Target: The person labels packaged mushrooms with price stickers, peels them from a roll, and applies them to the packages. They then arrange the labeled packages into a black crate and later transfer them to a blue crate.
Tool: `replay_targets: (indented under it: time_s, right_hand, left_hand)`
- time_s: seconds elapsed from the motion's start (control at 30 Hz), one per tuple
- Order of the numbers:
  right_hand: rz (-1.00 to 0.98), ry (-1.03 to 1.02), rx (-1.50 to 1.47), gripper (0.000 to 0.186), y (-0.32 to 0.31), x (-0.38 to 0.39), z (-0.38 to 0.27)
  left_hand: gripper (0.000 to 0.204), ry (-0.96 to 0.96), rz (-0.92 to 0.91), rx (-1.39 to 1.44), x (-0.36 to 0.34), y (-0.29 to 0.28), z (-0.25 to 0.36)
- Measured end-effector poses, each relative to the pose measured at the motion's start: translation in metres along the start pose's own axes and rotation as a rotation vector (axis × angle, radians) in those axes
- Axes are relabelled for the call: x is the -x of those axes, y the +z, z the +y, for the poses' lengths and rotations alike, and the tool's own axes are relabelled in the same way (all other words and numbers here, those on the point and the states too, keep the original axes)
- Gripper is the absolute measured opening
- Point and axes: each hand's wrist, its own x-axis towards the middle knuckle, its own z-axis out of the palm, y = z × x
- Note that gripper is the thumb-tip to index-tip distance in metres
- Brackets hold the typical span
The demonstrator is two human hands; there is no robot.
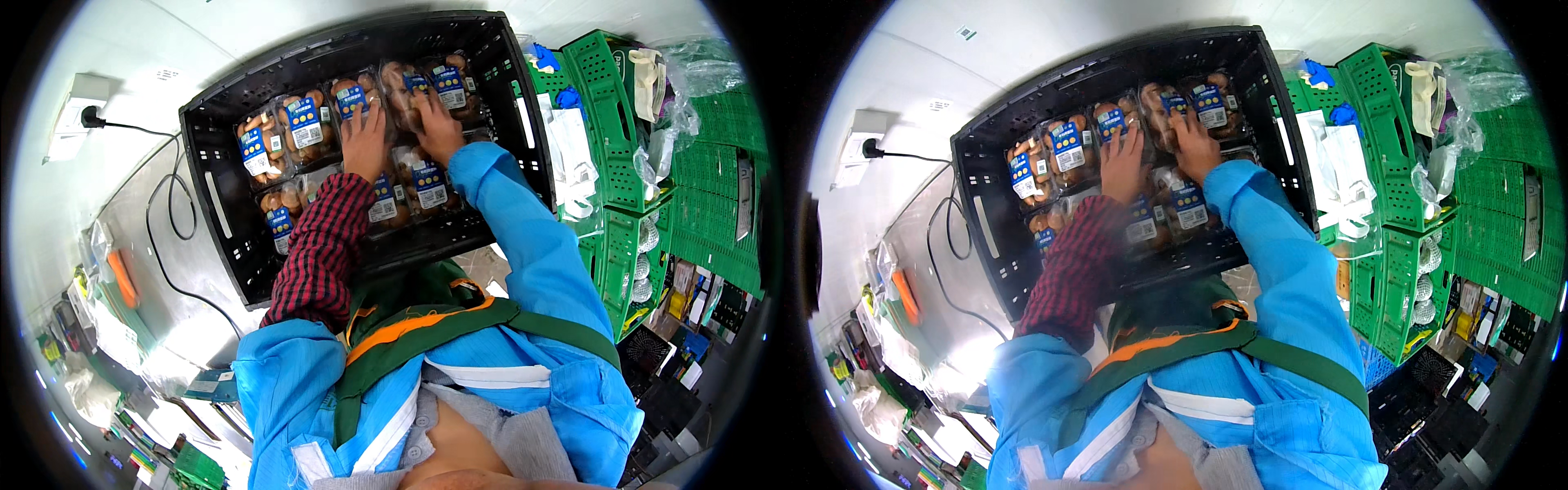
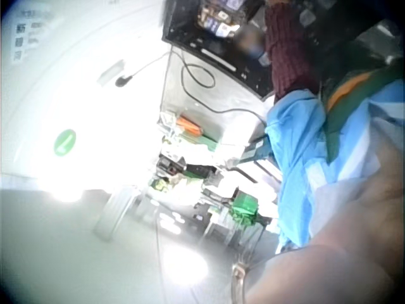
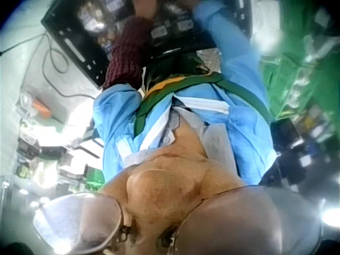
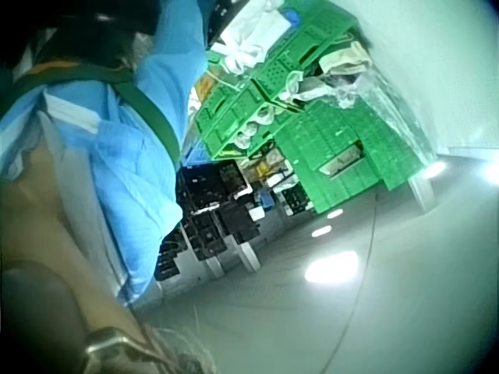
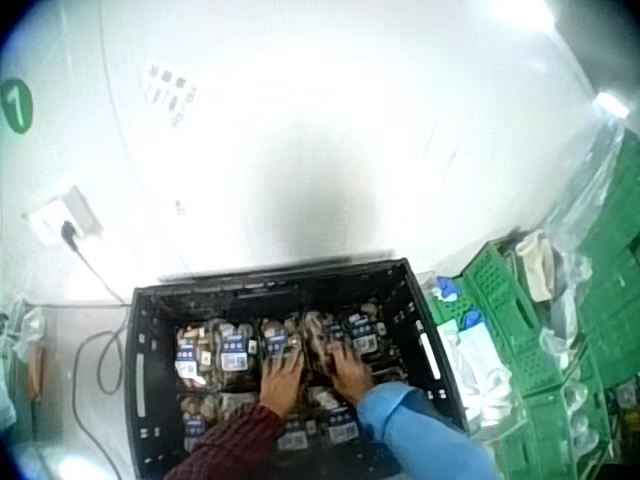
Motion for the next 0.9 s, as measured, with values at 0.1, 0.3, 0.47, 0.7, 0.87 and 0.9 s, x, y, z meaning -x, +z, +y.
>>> replay_targets:
  time_s: [0.1, 0.3, 0.47, 0.7, 0.87, 0.9]
  right_hand:
    - [-0.012, 0.097, 0.033, 0.077, -0.005, 0.004, -0.002]
    - [0.066, -0.059, 0.225, 0.076, 0.0, -0.003, -0.022]
    - [0.024, 0.052, -0.049, 0.084, -0.003, -0.007, -0.013]
    - [0.088, -0.026, -0.155, 0.078, -0.03, 0.01, -0.019]
    - [-0.196, -0.341, -0.26, 0.067, -0.049, 0.012, -0.023]
    - [-0.162, -0.233, -0.355, 0.065, -0.055, 0.009, -0.015]
  left_hand:
    - [0.065, 0.006, -0.045, -0.033, 0.007, 0.015, -0.01]
    - [0.063, -0.021, -0.062, -0.054, 0.008, 0.025, -0.008]
    - [0.05, -0.032, 0.045, 0.05, 0.004, 0.023, -0.005]
    - [0.058, -0.613, 0.057, 1.667, -0.034, -0.035, 0.045]
    - [0.07, -0.911, 0.07, 1.786, -0.029, 0.0, 0.022]
    - [0.07, -0.89, 0.062, 1.837, -0.023, -0.001, 0.02]
